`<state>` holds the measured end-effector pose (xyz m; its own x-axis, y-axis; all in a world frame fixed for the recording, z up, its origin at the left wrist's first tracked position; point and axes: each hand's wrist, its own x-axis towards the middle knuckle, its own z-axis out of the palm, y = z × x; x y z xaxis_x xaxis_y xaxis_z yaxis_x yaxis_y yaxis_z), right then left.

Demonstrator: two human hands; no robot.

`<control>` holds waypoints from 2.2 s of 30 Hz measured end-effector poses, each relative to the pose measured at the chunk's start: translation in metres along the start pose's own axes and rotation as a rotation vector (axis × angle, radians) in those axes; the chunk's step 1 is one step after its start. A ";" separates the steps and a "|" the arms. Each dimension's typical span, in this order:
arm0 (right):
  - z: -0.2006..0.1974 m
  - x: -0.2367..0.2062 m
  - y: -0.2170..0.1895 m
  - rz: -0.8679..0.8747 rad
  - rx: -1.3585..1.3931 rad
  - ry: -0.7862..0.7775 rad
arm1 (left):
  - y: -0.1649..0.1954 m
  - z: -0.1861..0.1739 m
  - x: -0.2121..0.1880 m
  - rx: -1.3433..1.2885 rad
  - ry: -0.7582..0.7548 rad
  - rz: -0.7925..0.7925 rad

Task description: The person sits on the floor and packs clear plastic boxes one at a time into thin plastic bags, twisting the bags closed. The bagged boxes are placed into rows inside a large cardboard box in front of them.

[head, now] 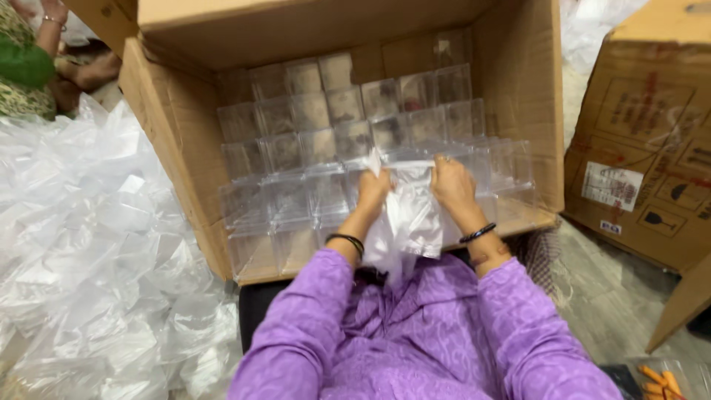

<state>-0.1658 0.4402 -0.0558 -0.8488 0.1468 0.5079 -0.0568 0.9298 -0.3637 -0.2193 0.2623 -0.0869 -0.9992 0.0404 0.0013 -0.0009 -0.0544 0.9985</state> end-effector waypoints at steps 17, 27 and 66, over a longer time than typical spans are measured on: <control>0.030 -0.129 -0.185 0.332 1.446 -0.353 | 0.021 -0.244 -0.146 -0.129 0.263 -0.213; 0.129 -0.227 -0.269 0.237 1.123 -1.090 | -0.120 -0.386 -0.276 -0.516 0.217 -0.552; 0.071 -0.168 -0.245 -0.120 0.914 -1.060 | 0.080 -0.460 -0.077 -0.011 0.624 0.238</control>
<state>-0.0463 0.1641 -0.1079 -0.7790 -0.6187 -0.1019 -0.1254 0.3129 -0.9415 -0.1610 -0.2041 -0.0322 -0.8079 -0.5590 0.1863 0.2250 -0.0006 0.9743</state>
